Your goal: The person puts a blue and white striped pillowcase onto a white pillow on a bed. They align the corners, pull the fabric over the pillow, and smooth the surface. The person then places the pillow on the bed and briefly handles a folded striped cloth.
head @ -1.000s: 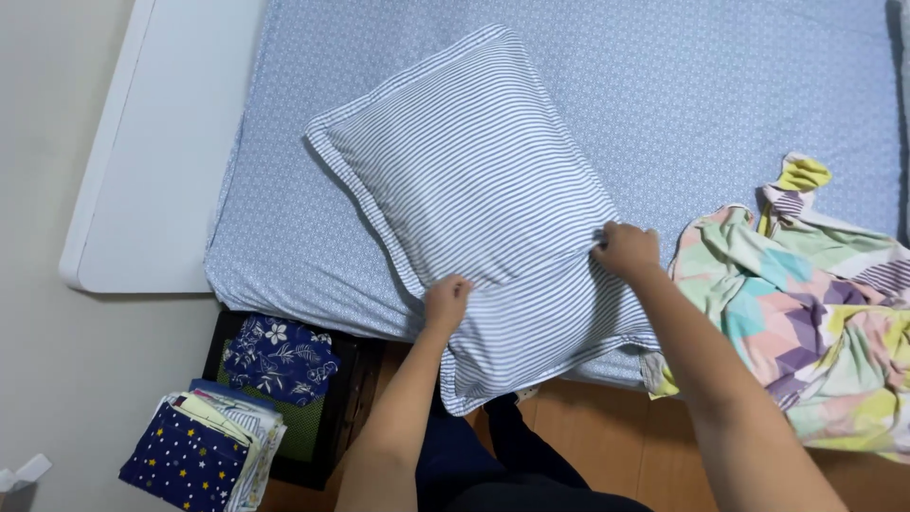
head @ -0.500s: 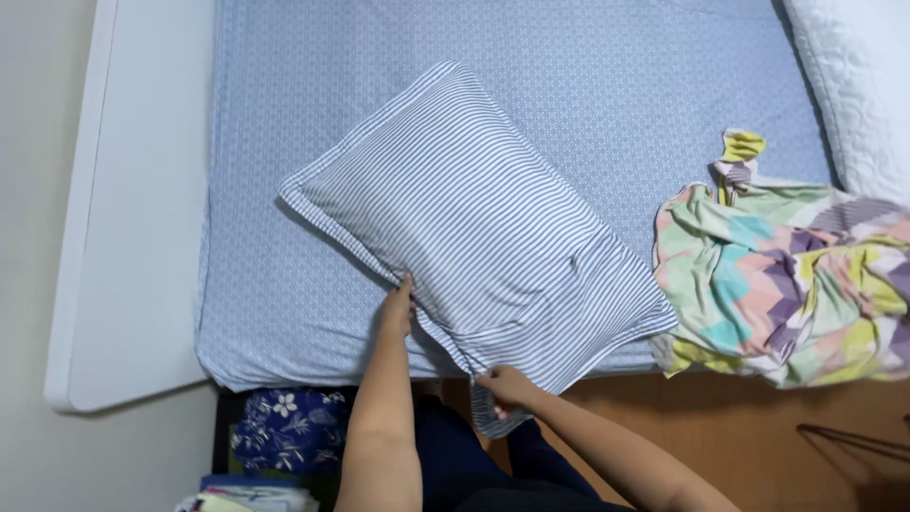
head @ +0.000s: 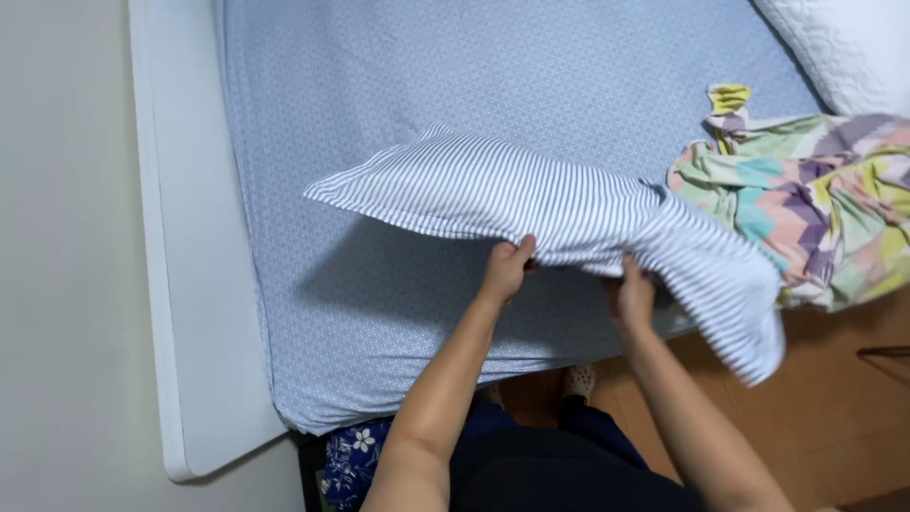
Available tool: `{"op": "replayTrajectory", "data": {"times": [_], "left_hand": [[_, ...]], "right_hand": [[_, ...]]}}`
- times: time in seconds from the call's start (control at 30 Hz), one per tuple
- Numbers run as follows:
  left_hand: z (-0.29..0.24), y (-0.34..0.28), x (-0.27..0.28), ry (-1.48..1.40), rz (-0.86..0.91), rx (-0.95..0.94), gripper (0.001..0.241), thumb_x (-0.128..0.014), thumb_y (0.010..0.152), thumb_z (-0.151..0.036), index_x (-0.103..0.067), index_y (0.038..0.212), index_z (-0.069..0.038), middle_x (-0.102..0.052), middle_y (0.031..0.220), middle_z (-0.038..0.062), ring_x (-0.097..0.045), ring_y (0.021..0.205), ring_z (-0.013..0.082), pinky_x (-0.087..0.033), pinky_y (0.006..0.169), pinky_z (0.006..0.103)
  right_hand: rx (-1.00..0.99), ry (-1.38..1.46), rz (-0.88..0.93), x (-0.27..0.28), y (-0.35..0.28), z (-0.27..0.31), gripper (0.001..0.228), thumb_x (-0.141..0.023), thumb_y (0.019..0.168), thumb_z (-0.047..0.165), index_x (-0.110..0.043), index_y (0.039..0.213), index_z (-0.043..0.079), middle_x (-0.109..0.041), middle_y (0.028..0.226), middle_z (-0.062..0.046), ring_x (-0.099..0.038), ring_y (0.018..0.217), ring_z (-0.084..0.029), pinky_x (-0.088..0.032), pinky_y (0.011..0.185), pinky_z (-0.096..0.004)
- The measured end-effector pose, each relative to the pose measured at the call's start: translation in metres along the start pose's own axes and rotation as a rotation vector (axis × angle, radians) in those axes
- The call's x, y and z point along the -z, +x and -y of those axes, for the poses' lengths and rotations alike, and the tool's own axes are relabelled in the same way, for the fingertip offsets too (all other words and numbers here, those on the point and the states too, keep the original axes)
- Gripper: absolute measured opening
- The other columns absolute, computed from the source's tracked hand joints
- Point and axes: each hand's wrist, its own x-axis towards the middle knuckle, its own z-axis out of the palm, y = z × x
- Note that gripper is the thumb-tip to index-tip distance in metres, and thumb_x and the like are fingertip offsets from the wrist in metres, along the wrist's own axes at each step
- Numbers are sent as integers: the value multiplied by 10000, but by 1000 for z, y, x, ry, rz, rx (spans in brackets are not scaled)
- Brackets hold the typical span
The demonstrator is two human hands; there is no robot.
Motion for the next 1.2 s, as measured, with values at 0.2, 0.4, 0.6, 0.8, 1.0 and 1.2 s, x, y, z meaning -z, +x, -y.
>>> {"op": "replayTrajectory", "data": {"times": [0.2, 0.4, 0.6, 0.8, 1.0, 1.2], "left_hand": [[-108, -20, -63, 230, 187, -165, 433, -695, 1011, -346, -684, 700, -46, -559, 648, -65, -417, 583, 48, -342, 528, 272], [-158, -12, -124, 167, 82, -236, 412, -672, 1017, -337, -738, 743, -36, -598, 671, -39, -435, 593, 60, -382, 547, 260], [-4, 134, -35, -249, -333, -160, 312, -662, 1038, -267, -645, 1062, 44, -648, 1021, 152, -683, 885, 231, -613, 769, 361], [36, 170, 63, -309, -684, -144, 275, -575, 1018, -314, -648, 1131, -74, -679, 1013, 43, -667, 937, 161, -573, 838, 325], [101, 83, 141, 616, -807, -183, 331, -742, 949, -279, -678, 1144, -19, -728, 1011, 57, -709, 963, 218, -550, 851, 367], [11, 11, 104, 1030, -574, 58, 378, -718, 863, -207, -676, 1218, -84, -718, 1042, 158, -702, 971, 324, -558, 853, 429]], "right_hand": [[374, -474, -230, 24, 19, 100, 486, -634, 1143, 344, -552, 865, -47, -562, 831, -65, -467, 764, -171, -438, 723, -372], [625, 25, 199, -19, 79, 169, 265, -606, 1112, 286, -650, 1009, 46, -671, 971, 19, -565, 860, -64, -484, 794, -238], [782, -894, 469, -43, 170, 90, 386, -477, 1158, 325, -639, 1332, 20, -656, 1243, -166, -600, 1117, -260, -474, 946, -411], [755, -1168, 727, -8, 145, -40, 475, -748, 914, 245, -690, 1355, 81, -376, 1553, -304, -474, 1354, -482, -408, 1078, -501], [302, -964, 854, 10, 127, -89, 395, -636, 930, 216, -692, 1296, 81, -506, 1510, -203, -685, 1103, -286, -566, 893, -382], [-736, -652, 515, 18, 61, -138, 325, -619, 984, 392, -664, 860, 95, -549, 593, -76, -519, 488, -216, -417, 485, -363]]}}
